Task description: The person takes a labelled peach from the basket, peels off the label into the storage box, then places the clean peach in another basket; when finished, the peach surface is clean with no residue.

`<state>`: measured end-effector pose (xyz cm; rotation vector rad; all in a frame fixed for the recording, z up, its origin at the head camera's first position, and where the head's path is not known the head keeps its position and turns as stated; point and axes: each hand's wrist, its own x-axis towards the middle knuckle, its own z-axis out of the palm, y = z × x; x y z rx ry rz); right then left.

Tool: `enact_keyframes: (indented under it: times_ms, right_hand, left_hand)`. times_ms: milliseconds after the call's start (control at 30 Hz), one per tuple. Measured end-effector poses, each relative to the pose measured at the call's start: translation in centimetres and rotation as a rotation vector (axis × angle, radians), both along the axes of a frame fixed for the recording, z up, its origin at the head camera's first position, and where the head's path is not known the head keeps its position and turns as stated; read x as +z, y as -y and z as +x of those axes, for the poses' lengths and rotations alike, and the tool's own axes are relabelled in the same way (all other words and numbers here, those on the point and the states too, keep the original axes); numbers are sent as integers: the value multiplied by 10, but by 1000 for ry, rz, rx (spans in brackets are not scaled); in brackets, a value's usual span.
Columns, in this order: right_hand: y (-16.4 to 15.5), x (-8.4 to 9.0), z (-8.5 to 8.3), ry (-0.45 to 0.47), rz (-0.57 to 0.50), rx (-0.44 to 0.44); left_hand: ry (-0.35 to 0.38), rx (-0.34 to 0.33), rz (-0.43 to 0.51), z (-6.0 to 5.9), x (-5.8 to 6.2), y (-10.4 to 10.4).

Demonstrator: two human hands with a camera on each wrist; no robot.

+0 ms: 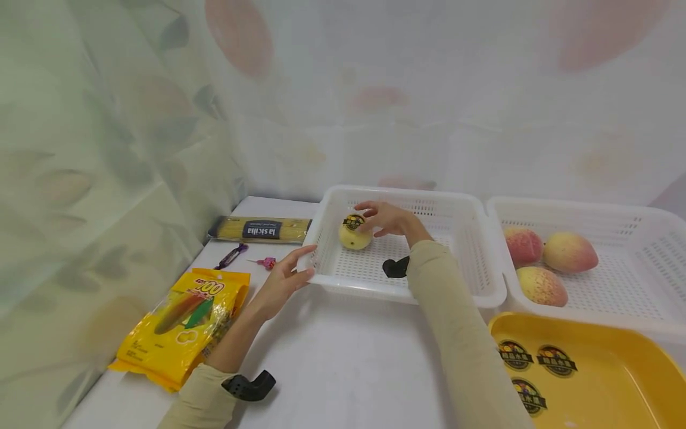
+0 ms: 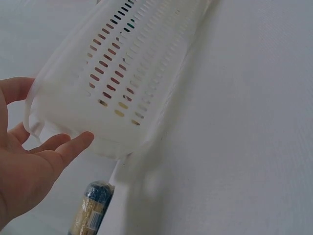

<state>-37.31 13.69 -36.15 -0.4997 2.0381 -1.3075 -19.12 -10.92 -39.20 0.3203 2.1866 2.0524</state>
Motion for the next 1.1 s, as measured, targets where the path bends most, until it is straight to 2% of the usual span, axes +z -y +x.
enact_keyframes:
  times_ms: [200, 433, 800, 933, 1100]
  right_hand:
    - [3, -1, 2, -14, 58, 49]
    - [7, -1, 3, -63, 134, 8]
    - [-1, 1, 5, -87, 145, -3]
    - [-9, 10, 7, -105, 142, 11]
    - [-23, 32, 10, -127, 114, 6]
  left_hand:
    - [3, -2, 13, 0, 0, -1]
    - [1, -2, -3, 0, 0, -3]
    - [-16, -24, 12, -4, -1, -8]
    - [-19, -35, 15, -6, -1, -9]
    - [-11, -35, 1, -8, 0, -9]
